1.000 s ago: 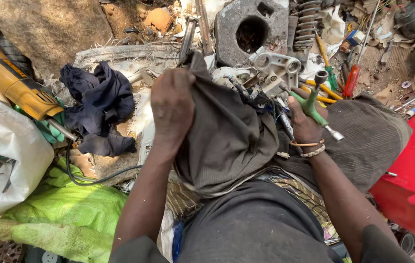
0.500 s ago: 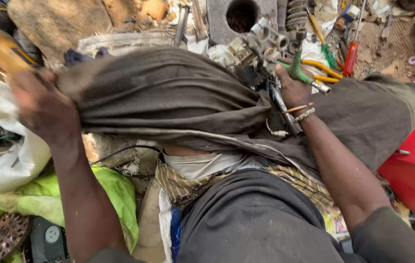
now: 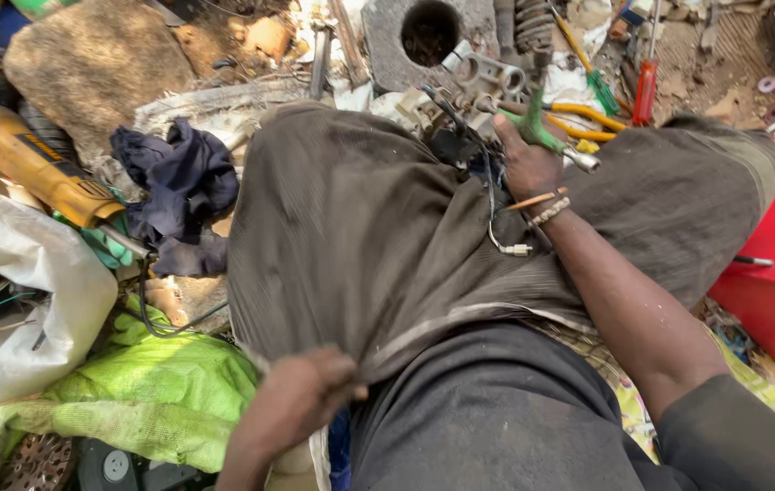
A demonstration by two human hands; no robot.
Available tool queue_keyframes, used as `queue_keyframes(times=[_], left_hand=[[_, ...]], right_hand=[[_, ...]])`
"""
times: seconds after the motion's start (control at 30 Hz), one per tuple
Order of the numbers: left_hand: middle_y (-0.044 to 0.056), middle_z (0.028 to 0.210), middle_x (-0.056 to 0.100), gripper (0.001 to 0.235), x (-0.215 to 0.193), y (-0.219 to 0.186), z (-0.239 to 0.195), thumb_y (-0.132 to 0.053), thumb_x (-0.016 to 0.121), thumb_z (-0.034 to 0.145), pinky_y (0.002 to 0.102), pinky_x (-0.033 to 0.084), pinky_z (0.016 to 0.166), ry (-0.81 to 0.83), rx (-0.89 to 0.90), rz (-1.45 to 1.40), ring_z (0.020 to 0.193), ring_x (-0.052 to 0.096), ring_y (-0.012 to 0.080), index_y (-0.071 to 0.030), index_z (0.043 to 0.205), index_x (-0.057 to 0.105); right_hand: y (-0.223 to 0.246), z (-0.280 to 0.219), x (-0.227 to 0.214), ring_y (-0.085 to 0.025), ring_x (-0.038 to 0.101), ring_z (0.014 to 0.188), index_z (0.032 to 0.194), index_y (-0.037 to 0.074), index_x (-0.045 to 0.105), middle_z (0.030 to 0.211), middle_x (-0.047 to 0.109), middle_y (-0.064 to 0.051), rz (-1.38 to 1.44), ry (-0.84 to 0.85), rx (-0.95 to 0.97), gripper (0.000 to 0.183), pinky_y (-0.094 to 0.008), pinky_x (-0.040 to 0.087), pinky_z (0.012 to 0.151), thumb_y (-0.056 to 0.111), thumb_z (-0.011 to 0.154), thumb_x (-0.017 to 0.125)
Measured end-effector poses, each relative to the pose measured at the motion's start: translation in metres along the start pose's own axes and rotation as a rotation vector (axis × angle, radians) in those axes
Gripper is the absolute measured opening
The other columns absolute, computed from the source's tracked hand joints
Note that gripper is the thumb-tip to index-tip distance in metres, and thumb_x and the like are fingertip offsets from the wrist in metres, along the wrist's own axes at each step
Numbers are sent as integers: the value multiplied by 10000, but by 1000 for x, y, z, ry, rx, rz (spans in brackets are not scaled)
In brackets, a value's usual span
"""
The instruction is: The person is sitting on the ground and using a hammer and a green tool to work on a metal engine part. They repeatedly strike and adjust the part, attempting to dislodge or modify components within the assembly.
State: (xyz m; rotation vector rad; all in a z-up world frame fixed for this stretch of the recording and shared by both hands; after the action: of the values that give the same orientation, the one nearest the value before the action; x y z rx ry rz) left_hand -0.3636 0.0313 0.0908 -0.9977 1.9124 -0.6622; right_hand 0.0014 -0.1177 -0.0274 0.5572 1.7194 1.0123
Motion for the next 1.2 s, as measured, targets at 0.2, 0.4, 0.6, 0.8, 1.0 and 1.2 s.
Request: queue_keyframes(times=[0.2,0.4,0.6,0.8,1.0,1.2], left_hand=[[144,1057,719,363,-29,-10,28,-376,710,927,459,531,848,-90,-113,222,990,683,334,-102,1163,676],[172,1293,662,434,-155,-83,179,-374,703,937,491,476,1025,-899,387,242,1224,586,385,-62,1239,704],[151,1366,623,504,-109,3,287,-486,458,1117,545,413,1122,-480,-41,366,1319,540,373,-40,1292,612],[129,1507,482,521,-87,22,300,-398,360,1038,646,267,1135,-265,-31,332,1423,355,406,-131,1471,472],[129,1623,352,600,-76,30,316,-371,364,992,700,183,1162,-179,-14,460,1515,254,374,-148,1549,386],[140,1613,348,639,-77,25,316,-366,374,980,668,191,1169,-179,7,431,1508,261,360,-153,1581,326]], right_hand=[[8,13,16,-142,691,895,1127,21,763,992,773,-61,165,-97,-64,264,-329,556,838,209,944,795],[14,9,31,-113,670,897,1197,34,730,1015,745,-35,309,-110,-3,257,-296,565,817,195,1000,764],[-10,-13,41,-88,416,479,1208,111,712,719,533,-29,249,-158,493,296,-277,378,399,299,979,696],[37,-17,35,-21,587,794,1254,46,664,959,675,39,-31,-104,-198,288,-217,483,693,276,1086,706],[-40,-11,70,-70,331,398,984,114,534,579,400,58,1002,-105,749,233,-252,264,339,229,998,736],[-22,-10,61,-54,303,370,888,165,608,549,374,87,660,-155,656,178,-246,252,332,304,959,695]])
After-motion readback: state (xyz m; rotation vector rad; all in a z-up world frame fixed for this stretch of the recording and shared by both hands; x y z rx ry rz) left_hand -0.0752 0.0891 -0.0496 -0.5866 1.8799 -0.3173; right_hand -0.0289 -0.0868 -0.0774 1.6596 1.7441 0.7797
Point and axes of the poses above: each hand's wrist, its own z-axis towards the middle knuckle, its own x-axis out of the palm, y = z × x, the point moved 8 cm from there along z, towards the middle knuckle
